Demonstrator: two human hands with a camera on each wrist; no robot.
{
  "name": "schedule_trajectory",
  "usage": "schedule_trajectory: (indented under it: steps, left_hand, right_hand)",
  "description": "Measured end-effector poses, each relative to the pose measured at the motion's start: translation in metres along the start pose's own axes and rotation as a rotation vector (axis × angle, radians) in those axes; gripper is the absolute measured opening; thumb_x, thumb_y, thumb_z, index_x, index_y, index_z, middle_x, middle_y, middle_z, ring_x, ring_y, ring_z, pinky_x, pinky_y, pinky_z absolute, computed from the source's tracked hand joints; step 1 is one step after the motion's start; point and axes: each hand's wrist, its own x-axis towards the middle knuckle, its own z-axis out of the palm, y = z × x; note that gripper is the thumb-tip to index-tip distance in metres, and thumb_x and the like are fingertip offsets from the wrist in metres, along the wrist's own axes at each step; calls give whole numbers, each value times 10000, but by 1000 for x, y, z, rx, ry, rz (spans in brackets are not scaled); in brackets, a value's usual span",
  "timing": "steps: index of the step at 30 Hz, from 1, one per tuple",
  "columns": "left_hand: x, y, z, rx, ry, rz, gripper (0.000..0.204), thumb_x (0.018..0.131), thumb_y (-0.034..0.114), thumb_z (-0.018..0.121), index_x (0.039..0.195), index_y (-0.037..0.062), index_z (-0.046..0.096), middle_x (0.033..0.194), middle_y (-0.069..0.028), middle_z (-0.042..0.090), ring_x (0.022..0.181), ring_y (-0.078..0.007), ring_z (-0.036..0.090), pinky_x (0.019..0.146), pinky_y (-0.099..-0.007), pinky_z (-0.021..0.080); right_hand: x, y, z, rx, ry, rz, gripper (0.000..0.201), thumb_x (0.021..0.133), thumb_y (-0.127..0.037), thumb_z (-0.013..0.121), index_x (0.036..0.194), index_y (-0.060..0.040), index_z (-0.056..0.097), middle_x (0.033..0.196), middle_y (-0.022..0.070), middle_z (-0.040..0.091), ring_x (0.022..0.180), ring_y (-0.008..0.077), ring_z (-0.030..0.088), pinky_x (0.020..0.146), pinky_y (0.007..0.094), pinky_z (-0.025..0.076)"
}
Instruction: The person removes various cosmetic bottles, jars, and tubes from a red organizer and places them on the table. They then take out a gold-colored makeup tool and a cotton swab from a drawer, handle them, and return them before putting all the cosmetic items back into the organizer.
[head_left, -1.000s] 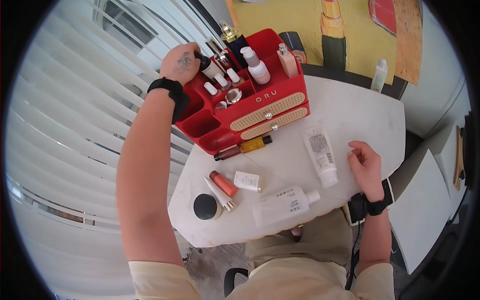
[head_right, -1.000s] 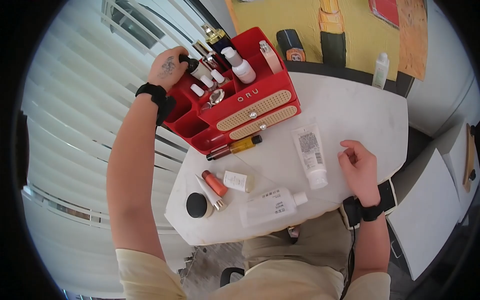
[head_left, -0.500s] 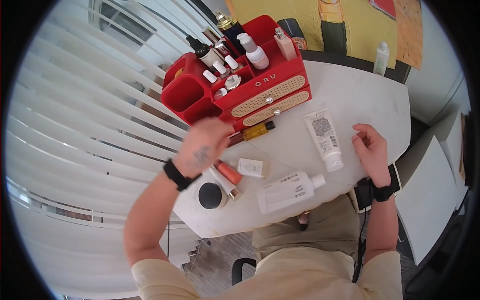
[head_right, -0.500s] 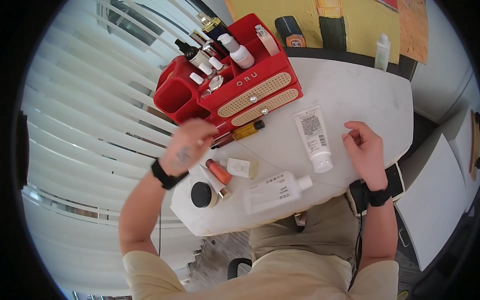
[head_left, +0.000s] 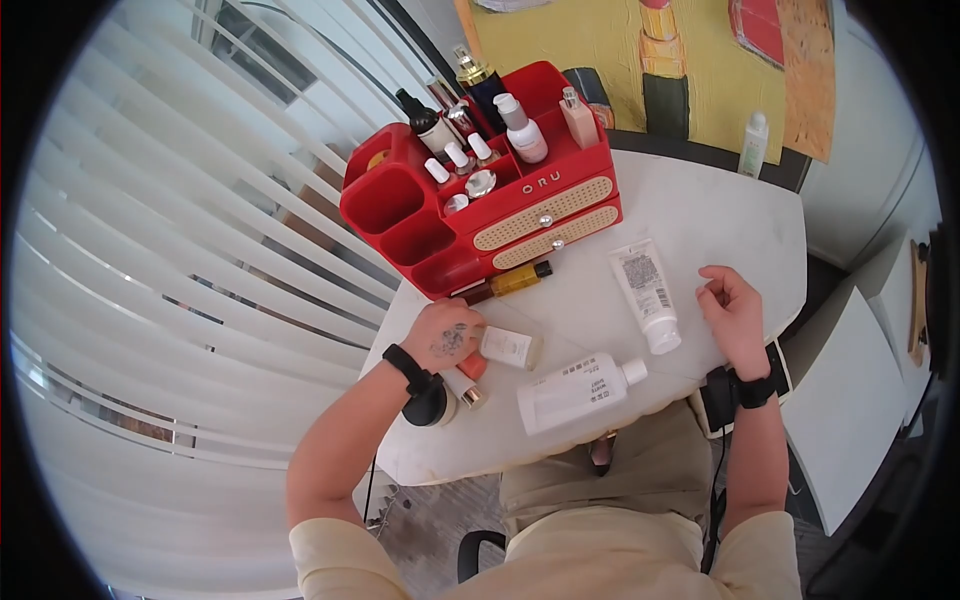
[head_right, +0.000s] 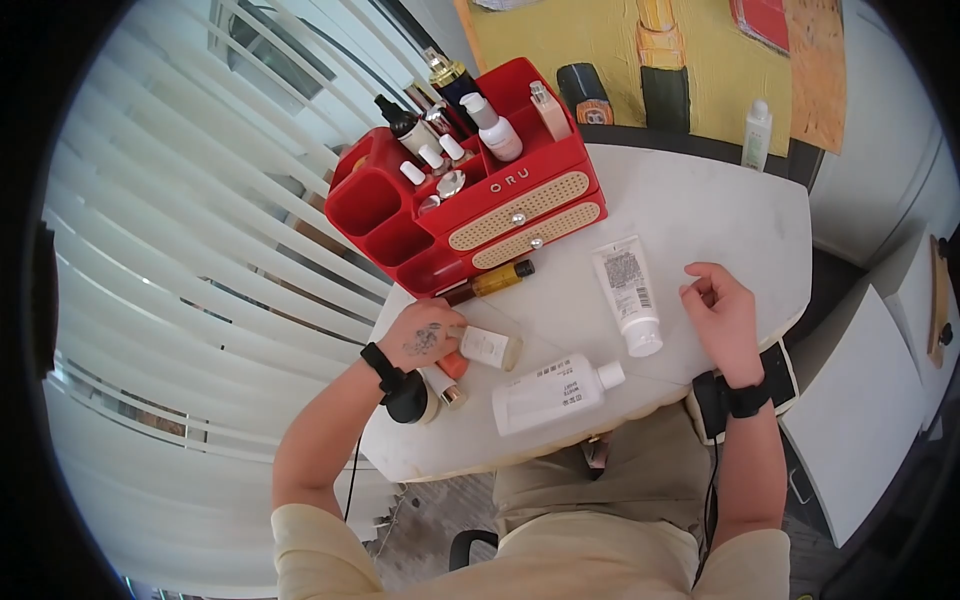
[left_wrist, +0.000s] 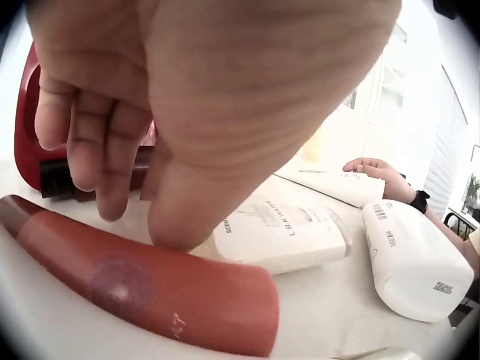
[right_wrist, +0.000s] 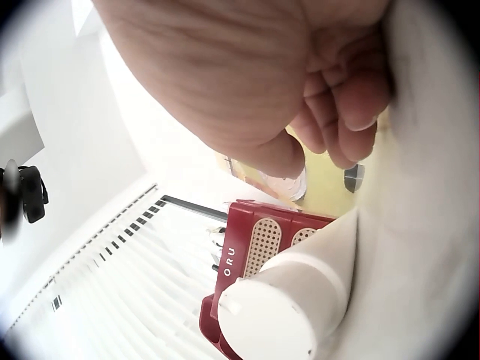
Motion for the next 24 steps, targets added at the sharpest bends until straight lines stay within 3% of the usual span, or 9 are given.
schedule_trajectory:
  steps: [5,7,11,13,14,16,20,22,24]
  left_hand:
    - [1,10,-12,8,-83,-19,192,740,139,669,926,91,674,852,-108,626,834,-293,616,761,-361,515]
    - [-2,22,-24,-259,-134,-238,197,783,146,658,960,60,669,864,-109,646,820,-254,634,750,-324,510]
    - [-7,35,-46,-391,-69,-274,209,807,97,632,1007,39,663,884,-117,661,808,-239,647,743,-309,506]
    - [-7,50,-64,-326,46,-195,207,811,7,668,1017,10,670,931,-73,682,823,-144,637,771,-265,512]
    - [-7,54,-72,-327,46,-196,207,811,7,668,1017,10,670,931,-73,682,823,-144,637,771,-265,512]
    - [-8,60,-90,-163,331,-82,243,779,22,679,1021,35,672,891,-119,661,796,-225,642,751,-323,515]
    - [6,76,-150,-60,687,-40,256,786,-7,672,1038,37,676,943,-133,681,843,-257,659,779,-339,520]
    - [22,77,-176,39,819,-35,249,808,23,655,1055,40,680,947,-136,680,849,-264,661,785,-341,519]
    - [42,69,-196,108,818,-42,251,844,36,633,1092,36,672,970,-120,686,866,-227,658,802,-323,518]
  right_hand:
    - [0,2,0,-18,8,-18,214,861,-35,653,1071,3,641,733,0,601,641,49,523,596,213,447]
    - [0,0,0,6,2,0,211,861,-31,651,1069,2,641,732,2,601,639,51,524,593,213,447]
    - [0,-1,1,17,0,-3,210,861,-28,650,1069,1,640,733,3,601,642,50,526,593,212,446]
    - [0,0,1,2,6,-27,207,862,-25,649,1067,5,639,737,4,601,644,49,526,593,212,446]
    - [0,1,1,1,6,-27,207,862,-25,649,1067,5,639,737,4,601,644,49,526,593,212,446]
    - [0,1,1,25,1,-14,204,862,-21,648,1063,11,637,741,5,599,648,49,526,594,210,446]
    - [0,-1,2,33,-5,-24,205,861,-17,646,1063,16,635,743,4,598,649,48,525,594,208,445]
    - [0,-1,1,1,0,-29,205,861,-14,645,1063,16,634,743,3,597,649,47,526,592,206,443]
    - [0,-1,1,-3,-2,-32,206,860,-15,646,1064,16,634,742,4,597,648,48,526,590,206,443]
